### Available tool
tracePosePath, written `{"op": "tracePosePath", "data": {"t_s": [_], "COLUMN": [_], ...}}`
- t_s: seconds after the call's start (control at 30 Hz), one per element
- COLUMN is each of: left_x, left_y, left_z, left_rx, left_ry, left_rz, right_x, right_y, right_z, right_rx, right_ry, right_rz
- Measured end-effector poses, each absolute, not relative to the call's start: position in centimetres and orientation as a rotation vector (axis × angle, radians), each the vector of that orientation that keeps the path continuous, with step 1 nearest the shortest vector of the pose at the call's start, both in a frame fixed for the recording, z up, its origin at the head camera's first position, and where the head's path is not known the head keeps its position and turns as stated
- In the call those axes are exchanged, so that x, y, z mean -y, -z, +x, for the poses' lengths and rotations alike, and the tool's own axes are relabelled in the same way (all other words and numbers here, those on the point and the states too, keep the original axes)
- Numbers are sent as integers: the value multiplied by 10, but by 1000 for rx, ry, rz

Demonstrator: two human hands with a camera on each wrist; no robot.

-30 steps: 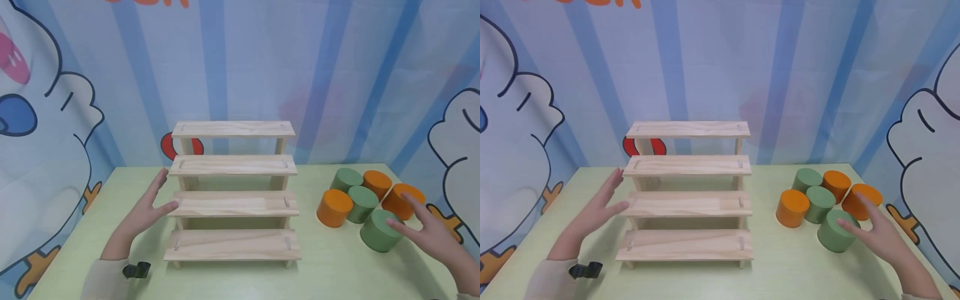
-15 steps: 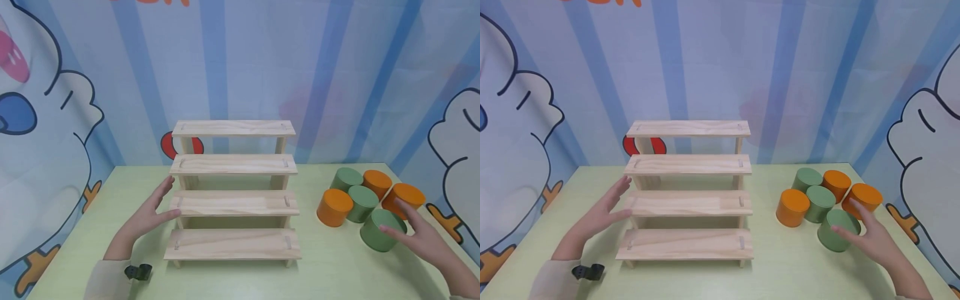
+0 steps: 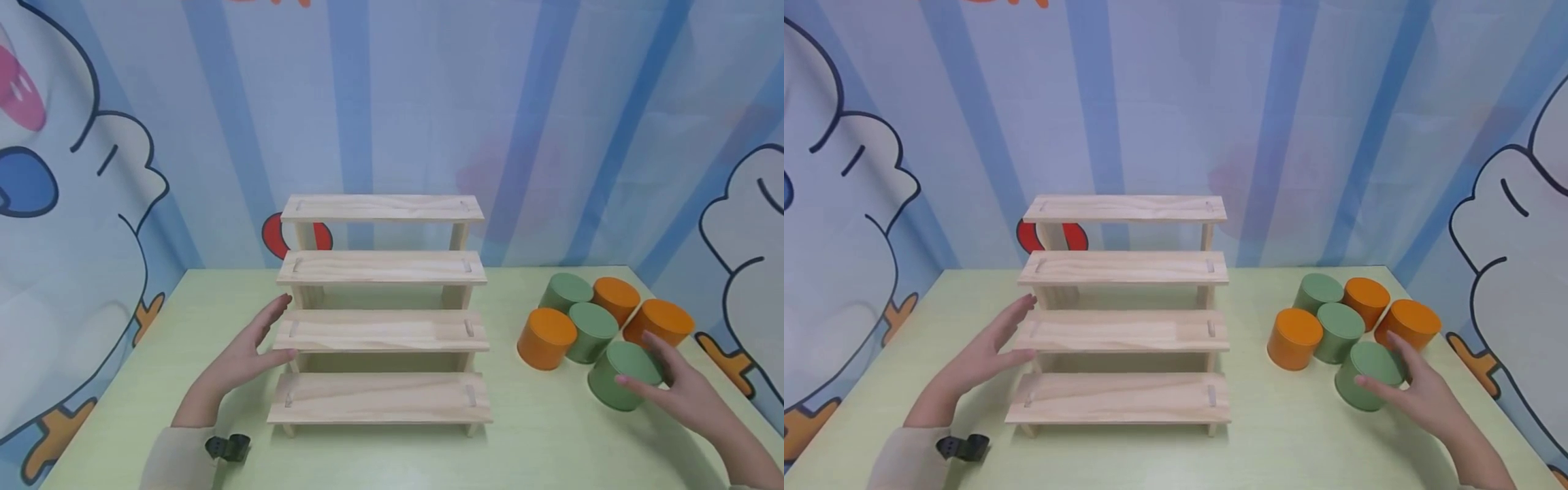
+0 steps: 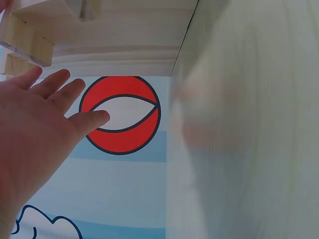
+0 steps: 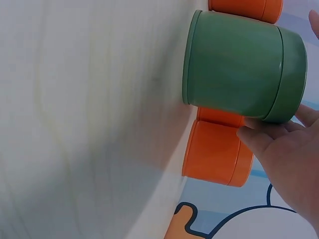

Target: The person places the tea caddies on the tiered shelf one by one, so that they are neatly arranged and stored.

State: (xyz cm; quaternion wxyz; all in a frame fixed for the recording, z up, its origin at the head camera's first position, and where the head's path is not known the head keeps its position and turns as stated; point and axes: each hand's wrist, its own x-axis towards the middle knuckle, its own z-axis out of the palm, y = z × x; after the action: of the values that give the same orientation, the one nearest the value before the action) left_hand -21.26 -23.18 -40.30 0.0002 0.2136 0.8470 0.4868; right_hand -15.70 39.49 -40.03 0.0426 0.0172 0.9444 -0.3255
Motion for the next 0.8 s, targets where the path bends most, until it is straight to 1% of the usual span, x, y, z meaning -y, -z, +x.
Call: {"op": "tracePosePath", "data": {"t_s": [0.33,0.8], "left_x": [231,230], "left_y": [405,407], "left_z": [-212,-210], "left_rx": [-2650,-2617], "left_ry": [-1543,-1583], "left_rz": [653,647], "right_x": [-402,-409], "right_y": [404,416], "right_z": [-158,-158], "right_rx": [-2834,-2798], "right_ry": [949,1025], "right_rz": [89,38]}}
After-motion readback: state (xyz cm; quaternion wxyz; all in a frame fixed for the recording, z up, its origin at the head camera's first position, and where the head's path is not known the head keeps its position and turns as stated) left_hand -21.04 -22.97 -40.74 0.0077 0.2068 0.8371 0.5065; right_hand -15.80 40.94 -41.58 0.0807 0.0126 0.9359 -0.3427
